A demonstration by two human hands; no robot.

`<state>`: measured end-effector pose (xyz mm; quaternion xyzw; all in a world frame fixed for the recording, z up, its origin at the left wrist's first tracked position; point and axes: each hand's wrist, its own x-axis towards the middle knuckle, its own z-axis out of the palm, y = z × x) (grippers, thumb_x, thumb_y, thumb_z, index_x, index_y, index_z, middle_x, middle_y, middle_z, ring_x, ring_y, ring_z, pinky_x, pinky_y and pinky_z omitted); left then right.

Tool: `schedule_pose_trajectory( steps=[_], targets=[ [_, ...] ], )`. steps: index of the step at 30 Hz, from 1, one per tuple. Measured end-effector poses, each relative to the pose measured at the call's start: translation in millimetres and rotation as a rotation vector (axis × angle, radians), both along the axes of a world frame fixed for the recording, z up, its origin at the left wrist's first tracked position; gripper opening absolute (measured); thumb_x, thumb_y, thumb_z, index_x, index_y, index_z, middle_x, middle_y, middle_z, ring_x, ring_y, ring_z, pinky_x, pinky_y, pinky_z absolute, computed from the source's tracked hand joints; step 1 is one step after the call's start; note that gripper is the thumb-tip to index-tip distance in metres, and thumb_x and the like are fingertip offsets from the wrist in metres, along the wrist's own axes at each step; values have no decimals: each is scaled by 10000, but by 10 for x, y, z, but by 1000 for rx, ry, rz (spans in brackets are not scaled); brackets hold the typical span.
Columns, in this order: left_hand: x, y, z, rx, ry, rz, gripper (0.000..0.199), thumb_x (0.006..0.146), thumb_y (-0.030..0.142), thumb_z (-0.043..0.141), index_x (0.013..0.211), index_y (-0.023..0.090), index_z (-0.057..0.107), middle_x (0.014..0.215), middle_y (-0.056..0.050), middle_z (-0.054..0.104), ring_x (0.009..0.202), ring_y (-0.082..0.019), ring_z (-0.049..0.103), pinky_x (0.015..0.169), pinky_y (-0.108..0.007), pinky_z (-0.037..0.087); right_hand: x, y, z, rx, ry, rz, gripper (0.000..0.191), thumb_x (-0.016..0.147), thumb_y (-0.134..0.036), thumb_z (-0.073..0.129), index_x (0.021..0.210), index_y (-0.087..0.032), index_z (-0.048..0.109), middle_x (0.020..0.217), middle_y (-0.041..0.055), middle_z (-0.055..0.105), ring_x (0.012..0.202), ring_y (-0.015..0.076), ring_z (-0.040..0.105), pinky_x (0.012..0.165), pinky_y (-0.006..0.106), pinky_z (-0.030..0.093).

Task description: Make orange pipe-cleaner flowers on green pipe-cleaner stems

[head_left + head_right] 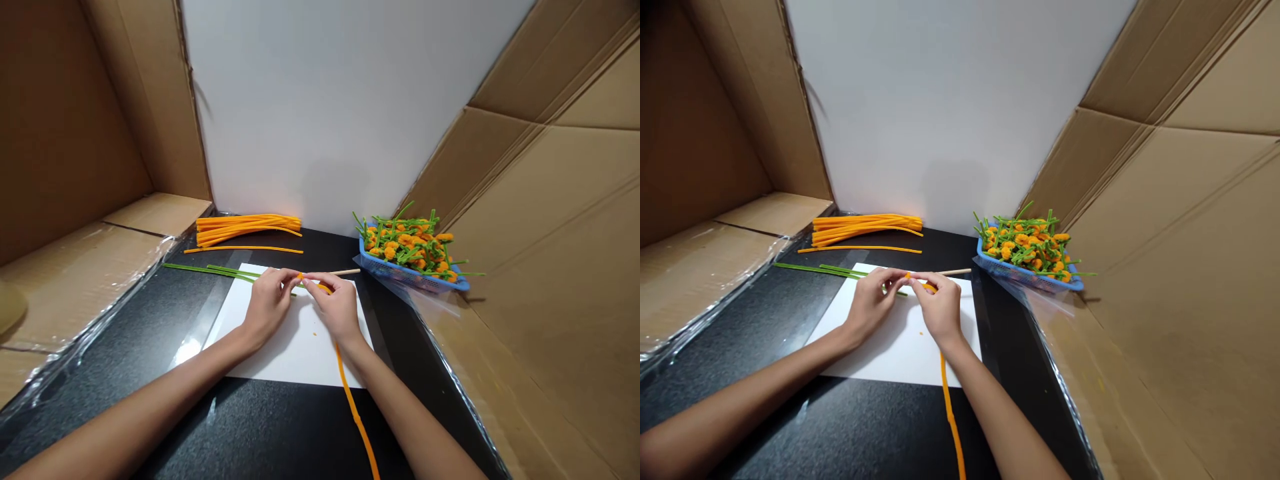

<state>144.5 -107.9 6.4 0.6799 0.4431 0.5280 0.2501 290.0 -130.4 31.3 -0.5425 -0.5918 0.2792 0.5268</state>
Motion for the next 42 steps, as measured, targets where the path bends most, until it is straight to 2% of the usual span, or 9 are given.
schedule_pose_trajectory(
  steps=[2, 6, 11, 15, 21, 25, 33, 38, 42],
  targets=[
    [6, -10, 15, -24, -20, -7, 150, 868, 291, 641, 905, 227, 772, 824, -61, 728, 747, -207, 612, 711, -303, 416, 17, 15, 17, -2, 26, 19, 144, 796, -304, 711, 837, -187, 784, 860, 77, 766, 804, 227, 689, 716, 306, 510],
    [48, -16, 32, -238, -209, -38, 194, 868, 318, 618, 888, 188, 760, 812, -64, 738, 780, -217, 660, 727, -304, 445, 24, 18, 4, 85, -49, 63, 140, 844, -255, 660, 859, -208, 791, 882, 70, 756, 823, 209, 691, 735, 297, 504],
    [73, 53, 6, -439, -476, -118, 267, 746, 415, 732, 788, 152, 746, 718, -69, 714, 684, -195, 615, 673, -293, 434, 15, 20, -57, 104, -133, 33, 151, 852, -292, 670, 884, -226, 802, 842, 68, 748, 762, 200, 680, 718, 307, 503],
    [37, 109, 4, -420, -427, -190, 293, 777, 455, 703, 734, 165, 707, 681, -37, 660, 621, -153, 514, 612, -270, 361, 86, 94, -63, -72, 97, 92, 214, 755, -387, 766, 827, -188, 797, 839, 80, 763, 809, 228, 685, 758, 336, 513],
    [29, 117, -62, -324, -237, -296, 427, 901, 506, 548, 618, 188, 528, 642, -8, 522, 653, -160, 446, 636, -272, 320, 247, 180, -36, -393, 305, 332, 356, 609, -471, 858, 784, -168, 797, 669, 42, 695, 671, 176, 597, 600, 298, 451],
    [70, 99, -72, -435, -337, -360, 432, 842, 562, 590, 640, 187, 516, 627, 12, 439, 605, -140, 365, 572, -260, 255, 281, 174, -14, -352, 338, 365, 331, 578, -446, 883, 739, -177, 778, 731, 42, 710, 725, 166, 612, 660, 288, 457],
    [90, 54, 50, -718, -504, -589, 434, 749, 549, 664, 602, 190, 470, 561, 44, 322, 507, -95, 217, 517, -265, 126, 390, 134, 95, -390, 145, 514, 353, 717, -498, 799, 791, -154, 773, 618, -1, 606, 589, 108, 490, 539, 244, 321],
    [92, 49, 84, -772, -471, -619, 520, 740, 613, 672, 551, 205, 412, 524, 58, 230, 497, -94, 168, 510, -268, 99, 420, 191, 98, -306, 61, 476, 350, 645, -476, 848, 727, -153, 741, 681, 17, 646, 638, 127, 517, 574, 254, 342],
    [83, 50, 114, -885, -562, -667, 540, 725, 590, 704, 552, 216, 355, 522, 76, 175, 491, -85, 132, 489, -254, 90, 374, 207, 38, -160, 111, 399, 342, 655, -467, 839, 816, -177, 756, 633, -22, 572, 610, 117, 462, 569, 259, 331]
  ],
)
